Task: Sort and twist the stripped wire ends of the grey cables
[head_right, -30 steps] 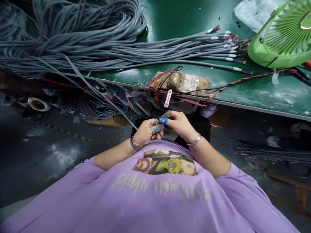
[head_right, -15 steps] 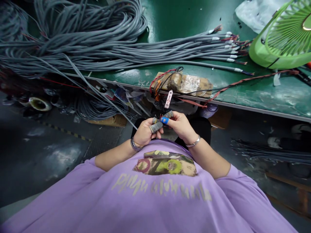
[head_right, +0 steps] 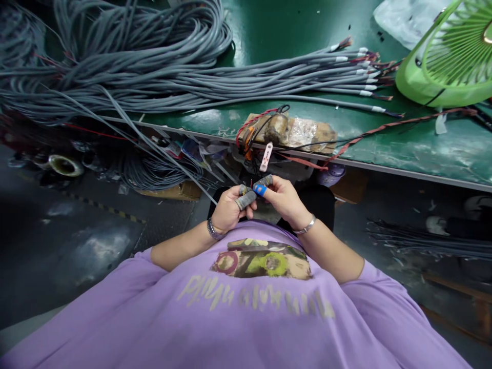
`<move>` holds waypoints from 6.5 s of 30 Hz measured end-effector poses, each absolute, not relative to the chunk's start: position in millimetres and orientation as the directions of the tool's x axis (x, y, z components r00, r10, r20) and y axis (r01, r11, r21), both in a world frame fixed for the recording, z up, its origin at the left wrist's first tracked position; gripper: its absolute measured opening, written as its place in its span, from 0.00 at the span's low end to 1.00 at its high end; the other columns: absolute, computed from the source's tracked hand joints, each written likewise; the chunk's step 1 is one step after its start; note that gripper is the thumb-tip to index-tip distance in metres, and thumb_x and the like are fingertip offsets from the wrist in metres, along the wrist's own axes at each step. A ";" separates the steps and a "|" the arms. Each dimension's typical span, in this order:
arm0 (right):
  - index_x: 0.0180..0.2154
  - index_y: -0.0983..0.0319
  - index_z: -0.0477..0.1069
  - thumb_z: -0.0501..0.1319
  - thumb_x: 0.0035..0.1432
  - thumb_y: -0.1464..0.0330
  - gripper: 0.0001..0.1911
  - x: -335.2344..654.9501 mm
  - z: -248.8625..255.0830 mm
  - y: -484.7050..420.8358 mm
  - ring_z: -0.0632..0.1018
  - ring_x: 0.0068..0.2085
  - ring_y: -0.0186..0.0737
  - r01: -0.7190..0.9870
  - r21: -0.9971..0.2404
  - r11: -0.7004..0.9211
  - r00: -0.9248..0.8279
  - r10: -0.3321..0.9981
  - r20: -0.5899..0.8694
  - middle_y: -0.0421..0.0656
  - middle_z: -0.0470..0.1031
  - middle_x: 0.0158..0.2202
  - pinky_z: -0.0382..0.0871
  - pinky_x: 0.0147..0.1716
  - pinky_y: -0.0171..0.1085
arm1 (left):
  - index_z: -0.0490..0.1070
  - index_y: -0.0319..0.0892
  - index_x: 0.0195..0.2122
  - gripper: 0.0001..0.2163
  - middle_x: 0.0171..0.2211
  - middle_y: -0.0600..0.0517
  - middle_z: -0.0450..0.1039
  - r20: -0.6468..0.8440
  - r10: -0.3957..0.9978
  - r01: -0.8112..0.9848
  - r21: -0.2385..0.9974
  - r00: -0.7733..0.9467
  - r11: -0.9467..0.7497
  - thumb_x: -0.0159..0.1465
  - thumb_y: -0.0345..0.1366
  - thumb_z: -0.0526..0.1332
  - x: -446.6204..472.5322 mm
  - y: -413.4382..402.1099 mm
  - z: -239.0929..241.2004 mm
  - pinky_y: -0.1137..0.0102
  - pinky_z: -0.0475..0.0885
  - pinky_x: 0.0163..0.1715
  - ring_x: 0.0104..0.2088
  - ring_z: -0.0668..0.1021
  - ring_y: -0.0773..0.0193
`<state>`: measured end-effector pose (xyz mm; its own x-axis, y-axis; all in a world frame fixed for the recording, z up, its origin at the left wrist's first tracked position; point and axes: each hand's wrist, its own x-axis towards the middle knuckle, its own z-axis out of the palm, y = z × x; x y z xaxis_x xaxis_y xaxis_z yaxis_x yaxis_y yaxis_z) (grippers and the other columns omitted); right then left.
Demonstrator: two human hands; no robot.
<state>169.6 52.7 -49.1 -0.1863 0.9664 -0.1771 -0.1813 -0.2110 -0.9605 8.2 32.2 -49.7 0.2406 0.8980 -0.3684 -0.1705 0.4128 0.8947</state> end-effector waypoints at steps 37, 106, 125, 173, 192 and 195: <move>0.27 0.63 0.73 0.78 0.34 0.58 0.22 165.3 -41.8 59.6 0.70 0.25 0.30 -0.234 -0.913 -0.334 -0.231 0.931 -0.282 0.37 0.73 0.24 0.65 0.27 0.32 | 0.65 0.40 0.26 0.16 0.19 0.59 0.70 -0.253 0.947 -0.171 0.943 0.199 0.287 0.56 0.46 0.68 5.5 32.2 -56.6 0.78 0.61 0.12 0.12 0.68 0.75; 0.35 0.59 0.72 0.60 0.56 0.45 0.24 165.4 -33.7 92.8 0.72 0.26 0.34 -0.579 -0.689 -0.436 -0.306 0.899 -0.312 0.42 0.77 0.31 0.68 0.24 0.33 | 0.66 0.40 0.26 0.19 0.14 0.57 0.67 -0.427 0.812 -0.302 0.775 0.398 0.556 0.47 0.46 0.73 19.8 45.8 -7.2 0.79 0.52 0.08 0.09 0.63 0.75; 0.23 0.60 0.67 0.72 0.42 0.45 0.27 156.3 -41.7 96.4 0.63 0.20 0.28 -0.464 -0.878 -0.116 0.101 0.978 -0.183 0.34 0.66 0.18 0.58 0.21 0.31 | 0.67 0.40 0.29 0.18 0.17 0.58 0.69 -0.404 0.861 -0.301 0.817 0.308 0.492 0.51 0.46 0.71 20.9 49.8 -15.7 0.80 0.53 0.10 0.11 0.65 0.76; 0.28 0.62 0.72 0.64 0.52 0.43 0.27 158.3 -35.0 96.8 0.74 0.24 0.31 -0.629 -0.642 -0.438 -0.244 0.896 -0.371 0.40 0.77 0.26 0.69 0.23 0.32 | 0.62 0.41 0.28 0.20 0.19 0.59 0.69 -0.355 0.913 -0.356 0.842 0.200 0.405 0.51 0.48 0.70 31.8 42.5 -16.8 0.80 0.51 0.10 0.12 0.65 0.77; 0.28 0.60 0.69 0.65 0.54 0.46 0.23 151.7 -39.3 103.6 0.73 0.21 0.31 -0.692 -0.567 -0.447 -0.268 0.888 -0.373 0.38 0.77 0.24 0.69 0.20 0.29 | 0.62 0.41 0.28 0.20 0.18 0.59 0.69 -0.390 0.897 -0.349 0.827 0.207 0.440 0.50 0.48 0.71 31.1 43.1 -22.8 0.80 0.50 0.10 0.12 0.65 0.76; 0.29 0.60 0.69 0.64 0.53 0.44 0.25 152.0 -38.5 102.7 0.73 0.22 0.30 -0.696 -0.554 -0.457 -0.289 0.885 -0.366 0.37 0.76 0.24 0.70 0.21 0.29 | 0.62 0.41 0.28 0.20 0.18 0.59 0.69 -0.383 0.899 -0.345 0.831 0.215 0.436 0.51 0.47 0.71 30.8 43.5 -21.8 0.80 0.49 0.10 0.12 0.65 0.76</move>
<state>152.0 102.7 -38.5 -0.2893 0.8846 -0.3658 -0.6960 -0.4568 -0.5540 30.8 43.5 -21.8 0.2145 0.8986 -0.3828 -0.3454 0.4364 0.8308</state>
